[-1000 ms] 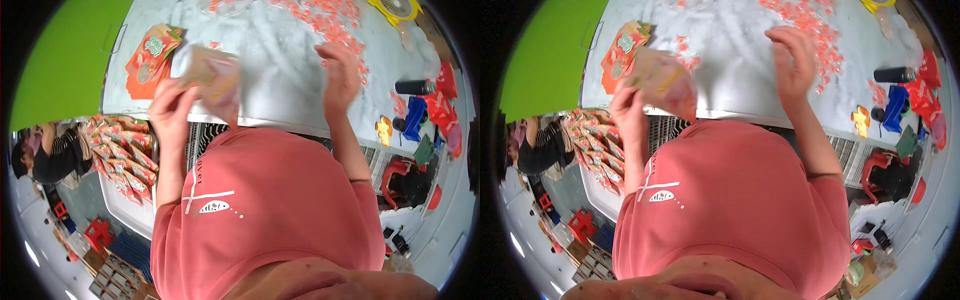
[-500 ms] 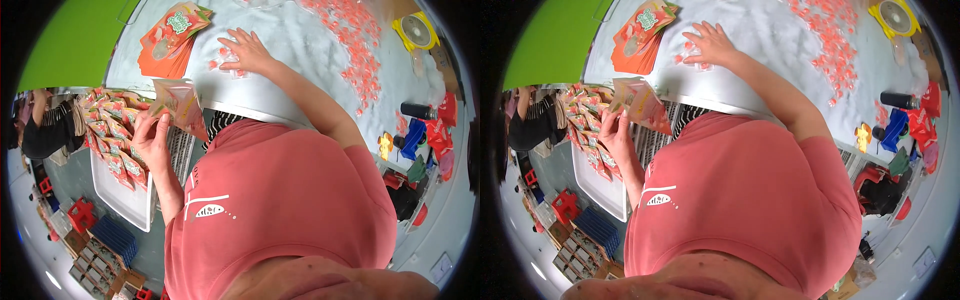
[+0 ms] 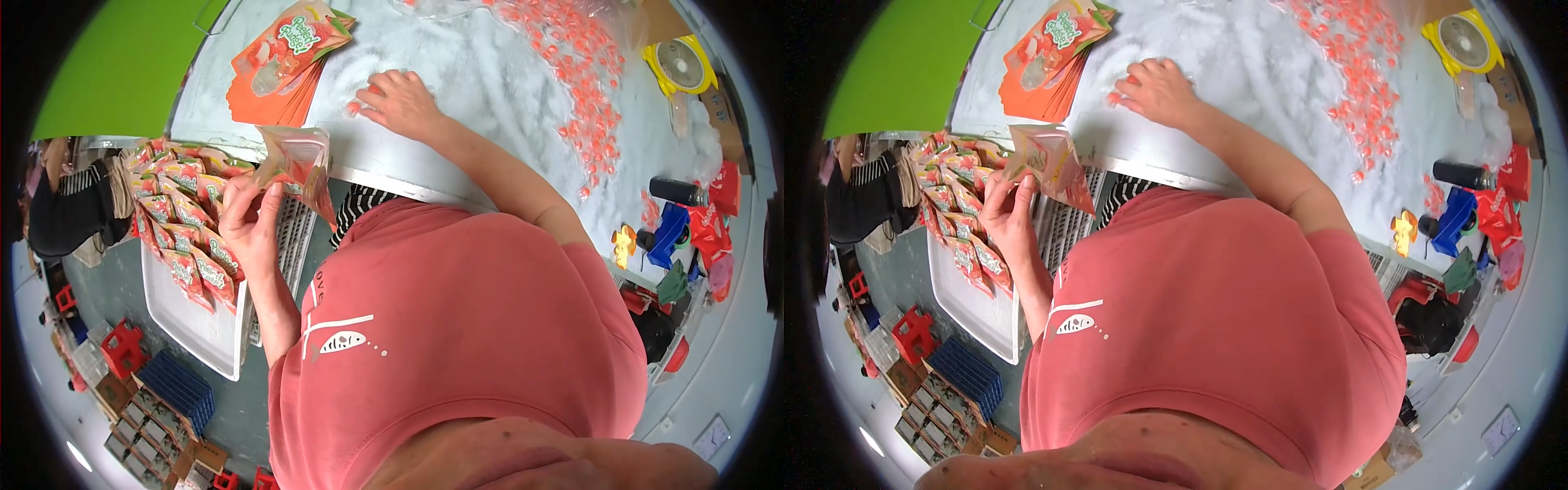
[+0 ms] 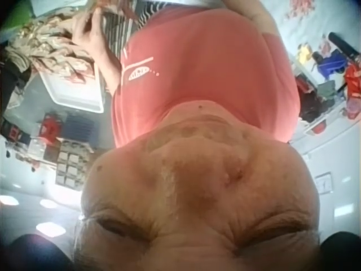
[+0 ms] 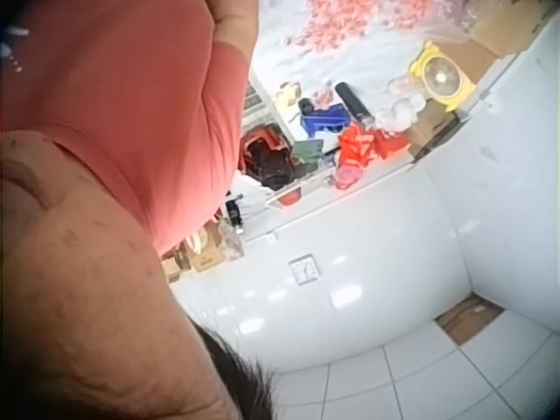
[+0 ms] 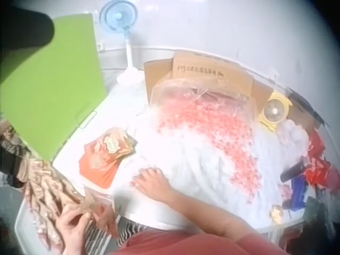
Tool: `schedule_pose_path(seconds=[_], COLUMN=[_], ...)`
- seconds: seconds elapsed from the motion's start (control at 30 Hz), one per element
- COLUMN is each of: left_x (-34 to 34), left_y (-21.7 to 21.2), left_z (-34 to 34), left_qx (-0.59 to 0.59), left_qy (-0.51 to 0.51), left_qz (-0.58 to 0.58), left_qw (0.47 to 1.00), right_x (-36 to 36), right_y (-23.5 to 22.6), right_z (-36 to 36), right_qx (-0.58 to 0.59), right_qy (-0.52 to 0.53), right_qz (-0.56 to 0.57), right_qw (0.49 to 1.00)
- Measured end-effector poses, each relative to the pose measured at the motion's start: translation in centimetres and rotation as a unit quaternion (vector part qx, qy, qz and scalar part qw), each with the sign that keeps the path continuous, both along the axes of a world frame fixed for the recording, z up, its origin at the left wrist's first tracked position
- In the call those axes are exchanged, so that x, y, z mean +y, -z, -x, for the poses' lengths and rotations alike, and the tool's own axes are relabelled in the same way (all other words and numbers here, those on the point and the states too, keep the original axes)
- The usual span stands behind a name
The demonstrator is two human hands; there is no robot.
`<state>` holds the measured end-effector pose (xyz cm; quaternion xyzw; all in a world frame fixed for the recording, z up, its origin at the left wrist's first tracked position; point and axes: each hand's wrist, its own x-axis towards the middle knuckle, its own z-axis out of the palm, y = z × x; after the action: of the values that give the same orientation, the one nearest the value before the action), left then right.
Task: Packing small individually wrapped candies into plastic pouches.
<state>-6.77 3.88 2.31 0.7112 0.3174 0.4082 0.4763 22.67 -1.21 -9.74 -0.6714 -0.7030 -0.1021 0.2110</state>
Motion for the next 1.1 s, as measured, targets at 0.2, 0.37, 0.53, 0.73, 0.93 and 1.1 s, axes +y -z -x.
schedule_pose_path(seconds=[0.2, 0.37, 0.53, 0.73, 0.93, 1.1], left_x=[-0.3, -0.5, -0.1, 0.1, -0.7, -1.2], left_y=[0.2, 0.4, -0.1, -1.6, -1.8, -1.6], left_z=[-0.5, -2.8, -6.0, -12.0, -15.2, -16.7], left_qx=[0.004, 0.027, 0.084, 0.125, 0.089, 0.093], left_qy=[-0.005, 0.029, 0.06, 0.14, 0.172, 0.18], left_qz=[-0.004, -0.025, -0.056, -0.104, -0.123, -0.132], left_qw=[1.0, 0.999, 0.993, 0.977, 0.973, 0.97], right_x=[-0.1, -0.6, -2.8, -3.6, -4.7, -5.9], right_y=[0.8, -0.5, -9.0, -11.8, -17.4, -16.5], right_z=[-2.2, -3.0, -4.4, -6.6, -3.1, -3.8], right_qx=[-0.025, 0.308, 0.849, 0.884, 0.869, 0.753], right_qy=[-0.026, 0.076, 0.048, -0.238, -0.025, 0.081], right_qz=[-0.087, -0.142, -0.085, -0.147, -0.175, -0.138], right_qw=[0.996, 0.938, 0.52, 0.374, 0.463, 0.639])
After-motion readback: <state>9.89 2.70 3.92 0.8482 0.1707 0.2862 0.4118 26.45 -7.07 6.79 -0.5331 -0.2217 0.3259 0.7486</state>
